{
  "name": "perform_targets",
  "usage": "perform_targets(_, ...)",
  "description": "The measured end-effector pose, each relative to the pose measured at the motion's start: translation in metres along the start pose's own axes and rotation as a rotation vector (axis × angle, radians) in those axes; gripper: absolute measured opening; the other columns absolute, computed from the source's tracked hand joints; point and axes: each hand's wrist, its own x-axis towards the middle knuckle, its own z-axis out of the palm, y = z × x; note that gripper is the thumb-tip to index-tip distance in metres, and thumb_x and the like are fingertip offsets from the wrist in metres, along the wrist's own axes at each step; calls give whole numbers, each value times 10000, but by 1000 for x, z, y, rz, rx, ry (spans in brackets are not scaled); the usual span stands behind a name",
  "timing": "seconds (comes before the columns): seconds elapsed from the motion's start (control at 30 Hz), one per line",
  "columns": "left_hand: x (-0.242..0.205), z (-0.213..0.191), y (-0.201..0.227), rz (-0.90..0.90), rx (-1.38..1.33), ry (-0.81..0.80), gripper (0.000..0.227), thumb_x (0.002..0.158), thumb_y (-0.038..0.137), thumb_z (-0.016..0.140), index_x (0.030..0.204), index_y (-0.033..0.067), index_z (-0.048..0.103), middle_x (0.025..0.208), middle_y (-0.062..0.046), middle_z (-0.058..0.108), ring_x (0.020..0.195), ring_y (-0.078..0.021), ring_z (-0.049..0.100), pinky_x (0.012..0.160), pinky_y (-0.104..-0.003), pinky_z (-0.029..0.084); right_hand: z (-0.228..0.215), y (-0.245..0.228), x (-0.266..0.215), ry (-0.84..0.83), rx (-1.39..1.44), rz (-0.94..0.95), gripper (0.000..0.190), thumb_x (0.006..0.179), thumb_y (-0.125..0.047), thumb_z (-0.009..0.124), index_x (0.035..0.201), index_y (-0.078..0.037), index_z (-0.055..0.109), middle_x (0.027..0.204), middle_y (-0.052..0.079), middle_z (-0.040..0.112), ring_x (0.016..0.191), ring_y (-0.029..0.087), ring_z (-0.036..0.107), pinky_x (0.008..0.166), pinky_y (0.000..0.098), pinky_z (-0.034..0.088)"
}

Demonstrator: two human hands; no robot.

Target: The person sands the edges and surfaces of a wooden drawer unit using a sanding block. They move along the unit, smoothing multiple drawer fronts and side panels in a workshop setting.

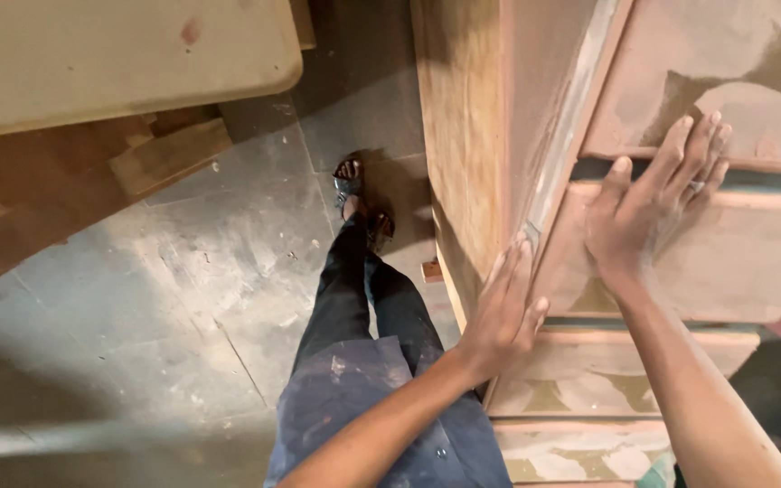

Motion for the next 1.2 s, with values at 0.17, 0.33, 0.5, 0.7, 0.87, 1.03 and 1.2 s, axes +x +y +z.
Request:
perform_targets(0.17, 88, 21, -38, 127, 26, 86, 611, 1058, 129, 517, 1520, -192, 279, 1608, -372, 322, 1535, -513, 348, 1309, -559, 323, 8, 2, -2, 13, -1, 31, 627, 1141, -287, 454, 1641, 63, 310, 1735, 246, 258, 1642, 412, 171, 1338, 552, 87)
perform_targets(0.33, 28, 4, -11, 43, 15, 2, 627, 1074, 122, 533, 1541, -192, 256, 1604, -380, 335, 1529, -523, 358, 1314, -558, 282, 5, 1, 0, 11, 26, 3, 610, 1144, -268, 447, 1631, 73, 313, 1732, 253, 254, 1636, 429, 159, 1340, 576, 79)
perform_targets(0.5, 1, -7, 1, -39, -50, -65, 630, 1057, 131, 547, 1533, -188, 285, 1577, -393, 368, 1505, -540, 368, 1287, -554, 295, 2, -1, 1, 6, 8, -4, 604, 1165, -275, 429, 1629, 93, 310, 1727, 276, 243, 1631, 443, 162, 1331, 583, 84)
perform_targets(0.7, 136, 21, -37, 51, -28, 67, 690, 1043, 218, 564, 1558, -143, 280, 1626, -354, 307, 1545, -468, 317, 1305, -506, 294, 14, 2, 0, 62, 21, 32, 615, 1160, -358, 399, 1621, 47, 348, 1721, 232, 295, 1632, 412, 199, 1345, 570, 105)
perform_targets(0.87, 30, 7, -9, 125, 233, -69, 576, 1102, 122, 497, 1582, -128, 300, 1654, -344, 315, 1531, -518, 303, 1292, -540, 298, 11, 4, 2, 44, 6, -2, 595, 1180, -336, 405, 1622, 58, 345, 1720, 249, 274, 1628, 418, 188, 1348, 568, 115)
perform_targets(1.03, -44, -6, 23, -181, -97, -198, 765, 1032, 151, 529, 1563, -204, 109, 1652, -414, 187, 1570, -532, 204, 1303, -522, 183, 4, 0, -1, 29, 3, -14, 576, 1203, -287, 411, 1643, 76, 331, 1740, 257, 248, 1640, 427, 160, 1356, 575, 105)
perform_targets(1.2, 82, 31, -19, 50, 75, 111, 707, 1112, 184, 504, 1624, -131, 133, 1714, -341, 207, 1572, -441, 267, 1325, -439, 249, 11, 6, 0, 63, 2, -14, 595, 1157, -311, 438, 1609, 67, 354, 1705, 251, 277, 1614, 426, 186, 1332, 577, 114)
